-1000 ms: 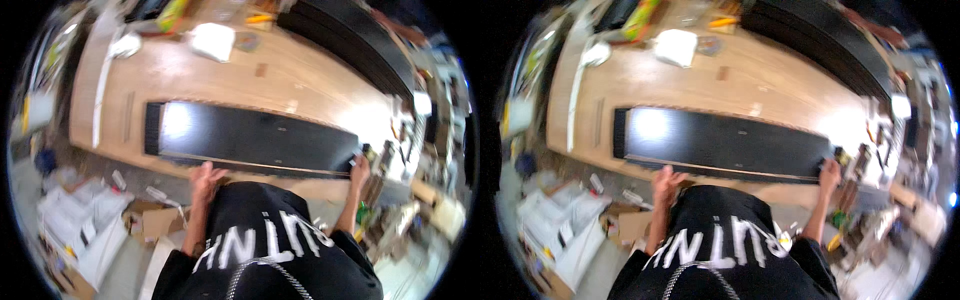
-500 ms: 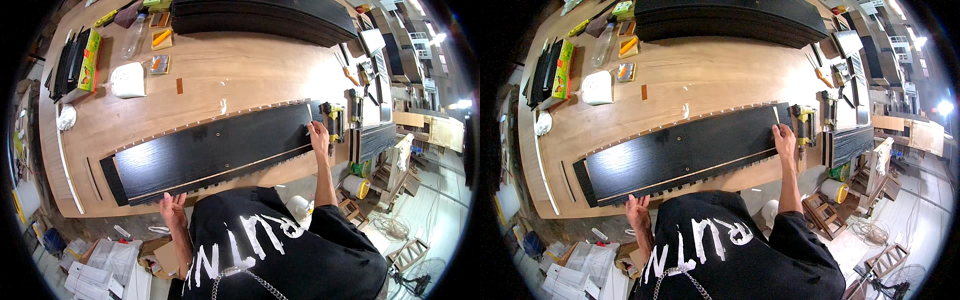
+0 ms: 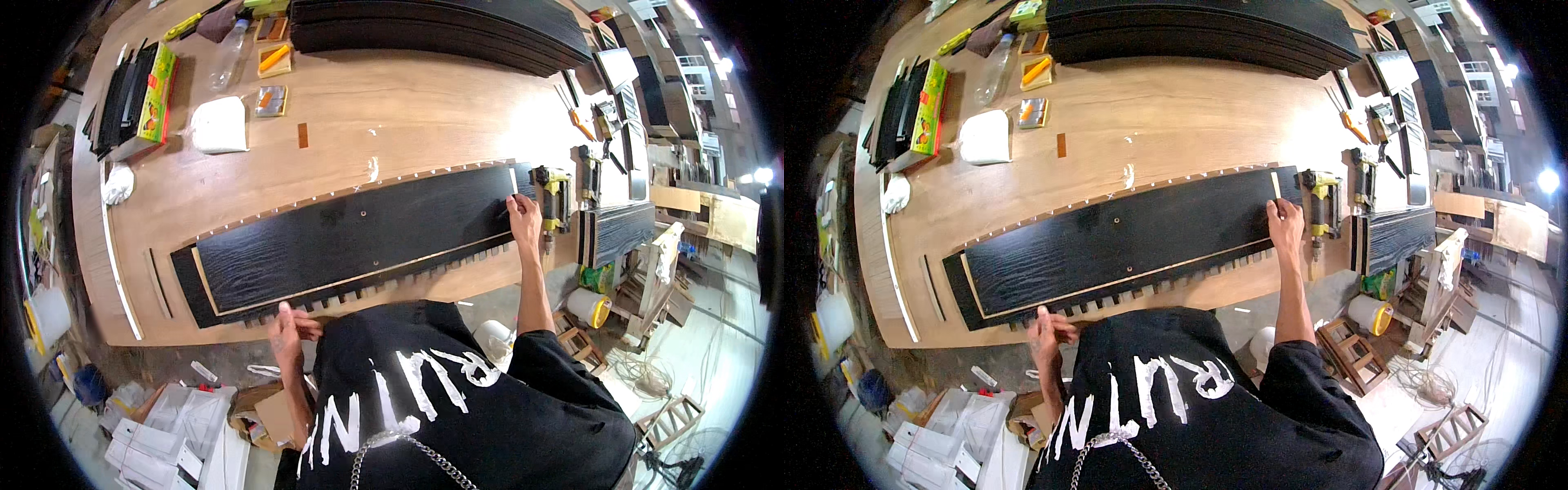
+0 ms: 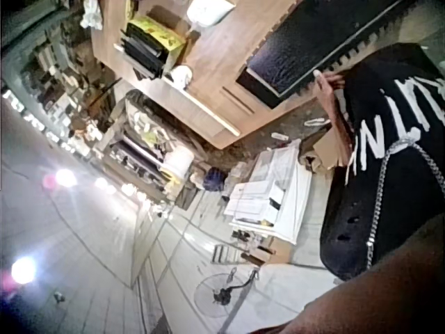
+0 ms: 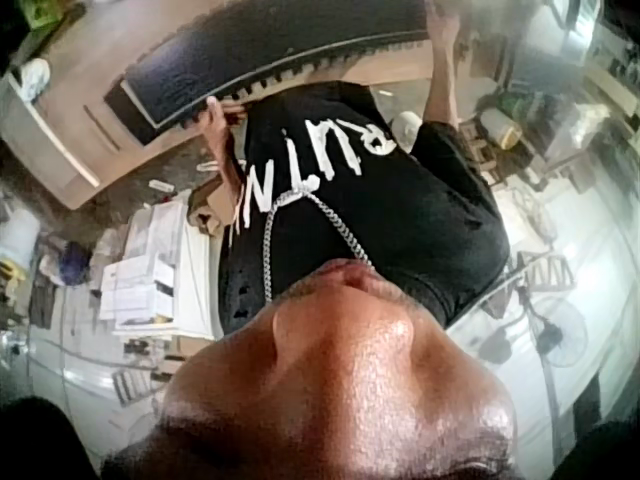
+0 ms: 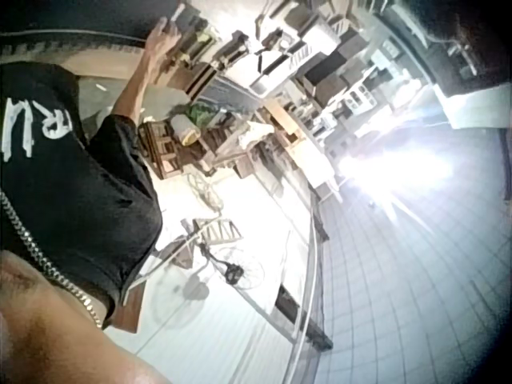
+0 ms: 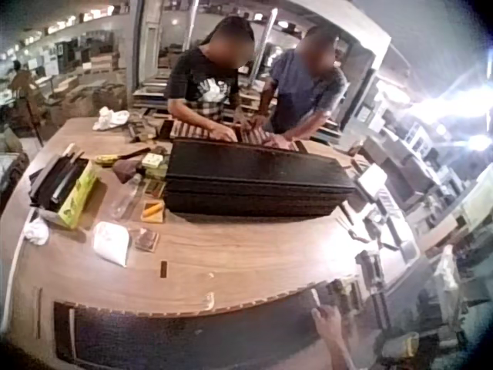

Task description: The person lubricates a nail gun, loads nails, and uses it to fasten a wooden slat and a black panel to a frame on a workbench.

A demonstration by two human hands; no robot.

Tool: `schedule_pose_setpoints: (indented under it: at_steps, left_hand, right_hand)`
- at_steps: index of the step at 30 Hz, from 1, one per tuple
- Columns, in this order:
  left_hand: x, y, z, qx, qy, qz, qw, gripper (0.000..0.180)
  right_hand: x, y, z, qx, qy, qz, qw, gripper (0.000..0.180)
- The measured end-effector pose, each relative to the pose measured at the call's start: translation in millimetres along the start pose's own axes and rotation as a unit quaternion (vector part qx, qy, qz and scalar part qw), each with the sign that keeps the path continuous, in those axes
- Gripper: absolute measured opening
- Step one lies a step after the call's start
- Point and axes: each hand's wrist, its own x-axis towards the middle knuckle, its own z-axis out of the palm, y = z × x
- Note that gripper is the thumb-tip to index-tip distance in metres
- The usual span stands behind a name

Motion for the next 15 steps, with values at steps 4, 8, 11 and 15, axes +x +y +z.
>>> schedule_pose_setpoints:
  at_steps: [4,8,11,15]
  left_hand:
    - [12.4,29.7,5.3,0.09,0.022,0.063,0.994,0.045]
    - [40.4,40.7,-15.5,0.204,0.324,0.309,0.871,0.04]
    - [80.4,32.2,-50.6,0.445,0.462,0.3,0.706,0.051]
    - [104.6,36.4,-61.5,0.486,0.452,0.231,0.712,0.058]
  right_hand:
    - [-4.5,1.8,12.5,-0.038,0.055,-0.057,0.996,0.045]
    - [-1.9,11.0,40.3,-0.09,0.117,-0.149,0.978,0.06]
    - [9.6,19.4,55.3,-0.1,0.116,-0.12,0.981,0.06]
    - [17.9,-4.9,60.3,-0.151,0.13,-0.067,0.978,0.052]
